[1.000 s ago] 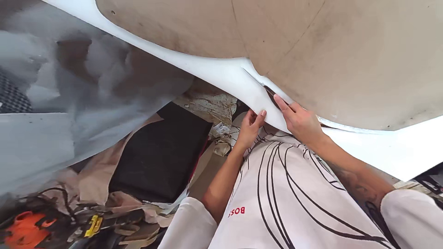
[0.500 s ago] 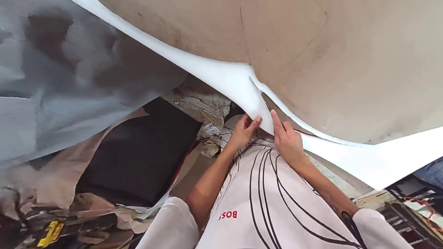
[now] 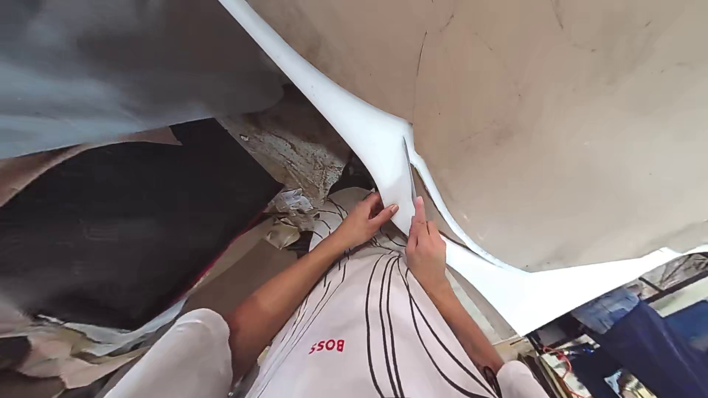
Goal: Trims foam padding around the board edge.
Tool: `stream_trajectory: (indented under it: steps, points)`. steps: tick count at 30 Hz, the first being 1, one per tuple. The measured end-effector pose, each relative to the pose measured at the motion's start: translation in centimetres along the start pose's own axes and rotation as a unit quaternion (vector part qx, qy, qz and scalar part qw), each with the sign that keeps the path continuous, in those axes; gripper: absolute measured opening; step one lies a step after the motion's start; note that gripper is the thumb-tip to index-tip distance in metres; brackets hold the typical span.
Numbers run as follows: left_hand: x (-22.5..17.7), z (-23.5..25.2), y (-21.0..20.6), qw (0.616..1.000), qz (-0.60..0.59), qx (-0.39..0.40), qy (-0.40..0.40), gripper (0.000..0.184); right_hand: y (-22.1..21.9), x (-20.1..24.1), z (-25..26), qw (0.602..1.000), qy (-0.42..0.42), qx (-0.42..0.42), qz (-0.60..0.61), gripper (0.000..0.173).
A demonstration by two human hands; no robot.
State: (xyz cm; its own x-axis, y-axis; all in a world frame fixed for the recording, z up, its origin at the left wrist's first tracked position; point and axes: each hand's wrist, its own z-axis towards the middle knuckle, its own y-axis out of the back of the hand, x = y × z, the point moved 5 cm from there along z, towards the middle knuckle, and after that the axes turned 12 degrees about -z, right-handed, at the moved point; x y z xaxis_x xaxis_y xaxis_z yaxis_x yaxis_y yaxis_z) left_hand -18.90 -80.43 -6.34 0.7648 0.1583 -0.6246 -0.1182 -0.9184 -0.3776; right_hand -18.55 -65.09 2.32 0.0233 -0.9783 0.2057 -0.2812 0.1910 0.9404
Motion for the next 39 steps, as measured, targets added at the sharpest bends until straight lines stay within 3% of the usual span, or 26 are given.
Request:
stream_trajectory:
  steps: [10, 15, 22, 29, 35, 37, 39]
  points:
    - [0.3, 0.1, 0.0, 1.000, -0.008, 0.025, 0.004, 0.041, -0.4, 0.5, 0.5, 0.999, -0.029, 0.025, 0.006, 0.049]
    - [0.1, 0.2, 0.1, 0.999, -0.010, 0.037, 0.002, 0.036, 0.1, 0.5, 0.7, 0.995, -0.049, 0.088, 0.003, 0.052]
    - [0.2, 0.5, 0.1, 0.999, 0.002, 0.053, 0.011, 0.032, -0.5, 1.0, 1.4, 0.993, -0.036, 0.115, 0.021, 0.059]
    - [0.2, 0.4, 0.3, 0.998, -0.010, 0.063, 0.020, 0.032, -0.4, -1.4, 1.9, 0.995, 0.014, 0.101, 0.013, 0.062]
    - [-0.8, 0.4, 0.9, 0.988, 0.139, 0.071, 0.009, 0.031, 2.0, -5.9, -6.3, 0.996, -0.021, 0.089, 0.022, 0.047]
    - [-1.8, 0.1, 0.9, 0.995, 0.087, 0.038, 0.004, 0.033, 4.8, -7.1, -6.6, 0.998, 0.000, 0.059, 0.011, 0.044]
    - [-3.9, -0.2, 1.7, 0.998, -0.016, -0.054, -0.029, 0.036, 7.6, -7.2, -4.6, 0.999, 0.031, 0.039, 0.001, 0.043]
